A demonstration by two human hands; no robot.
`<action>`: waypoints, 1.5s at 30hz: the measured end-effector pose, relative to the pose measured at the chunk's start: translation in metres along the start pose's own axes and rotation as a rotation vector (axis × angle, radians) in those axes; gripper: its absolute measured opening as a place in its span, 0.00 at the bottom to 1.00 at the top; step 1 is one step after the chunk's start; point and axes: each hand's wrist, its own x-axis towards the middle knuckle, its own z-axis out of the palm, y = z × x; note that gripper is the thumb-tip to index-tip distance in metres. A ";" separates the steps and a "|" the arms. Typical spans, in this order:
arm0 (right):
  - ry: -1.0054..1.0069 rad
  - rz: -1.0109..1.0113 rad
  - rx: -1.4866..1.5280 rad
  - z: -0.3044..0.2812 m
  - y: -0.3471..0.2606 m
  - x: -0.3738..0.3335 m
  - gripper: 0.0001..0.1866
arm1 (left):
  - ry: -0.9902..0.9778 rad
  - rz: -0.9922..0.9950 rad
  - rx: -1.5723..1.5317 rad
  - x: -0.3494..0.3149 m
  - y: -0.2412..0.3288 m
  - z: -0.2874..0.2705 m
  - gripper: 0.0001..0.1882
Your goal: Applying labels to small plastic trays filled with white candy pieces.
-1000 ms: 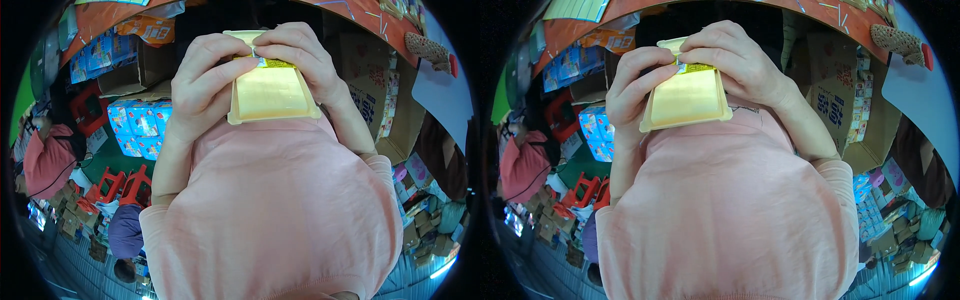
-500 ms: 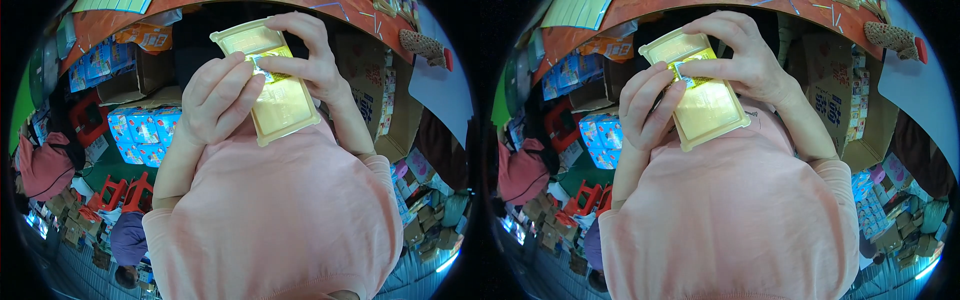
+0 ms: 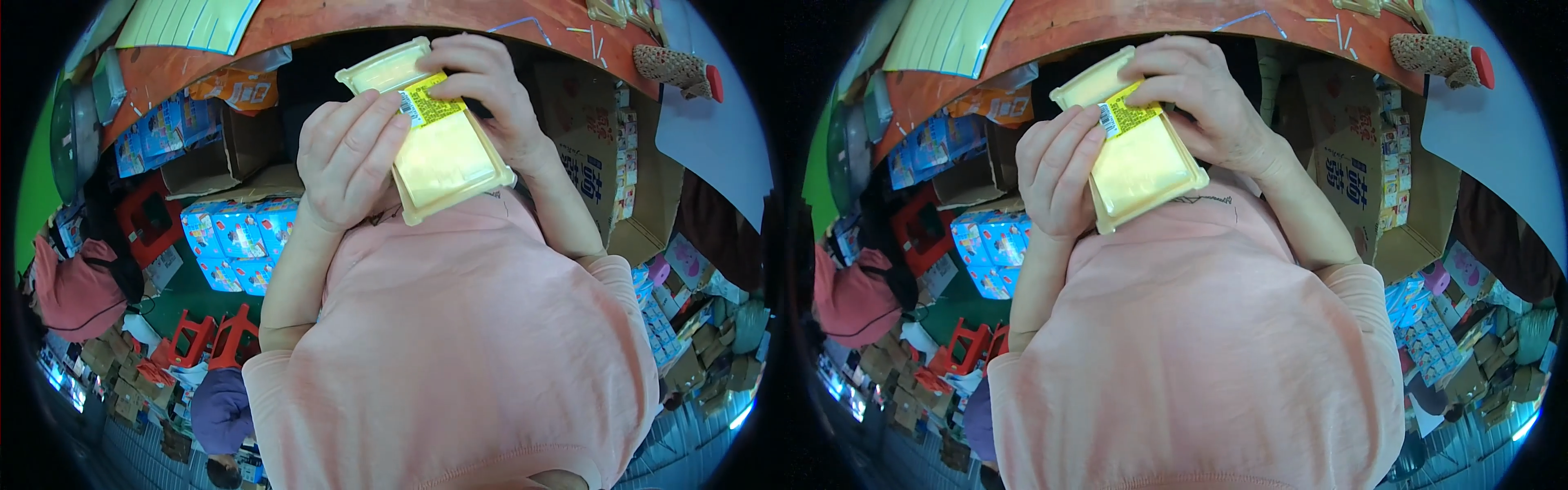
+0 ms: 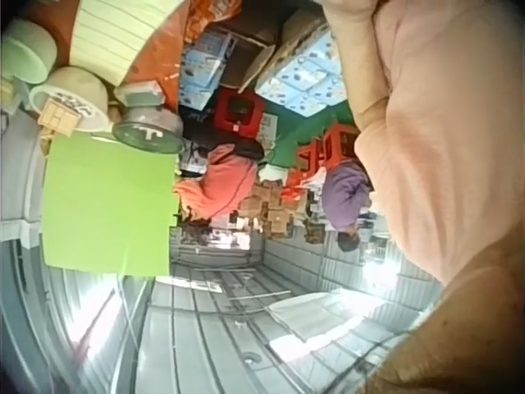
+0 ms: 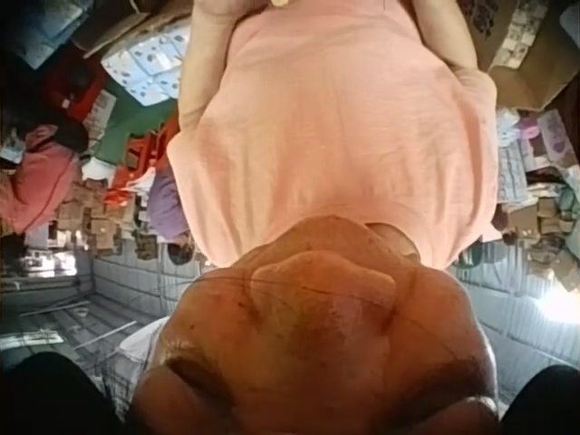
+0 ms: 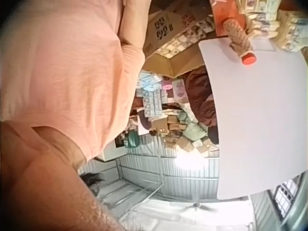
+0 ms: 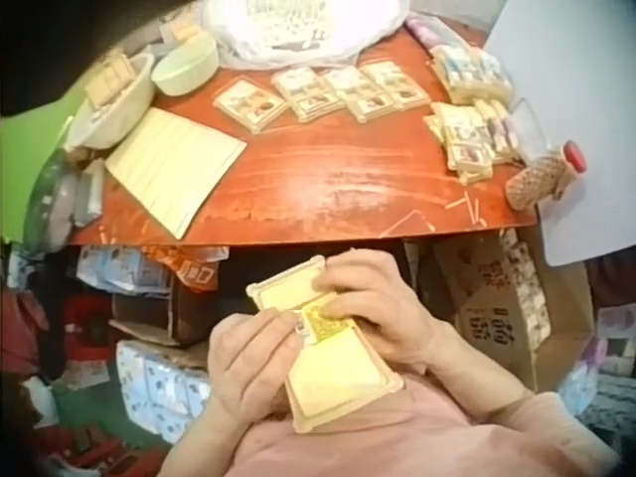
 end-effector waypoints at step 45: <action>0.116 0.509 -1.002 -0.077 0.100 0.075 0.30 | 0.069 -0.520 0.357 0.036 -0.113 0.025 0.19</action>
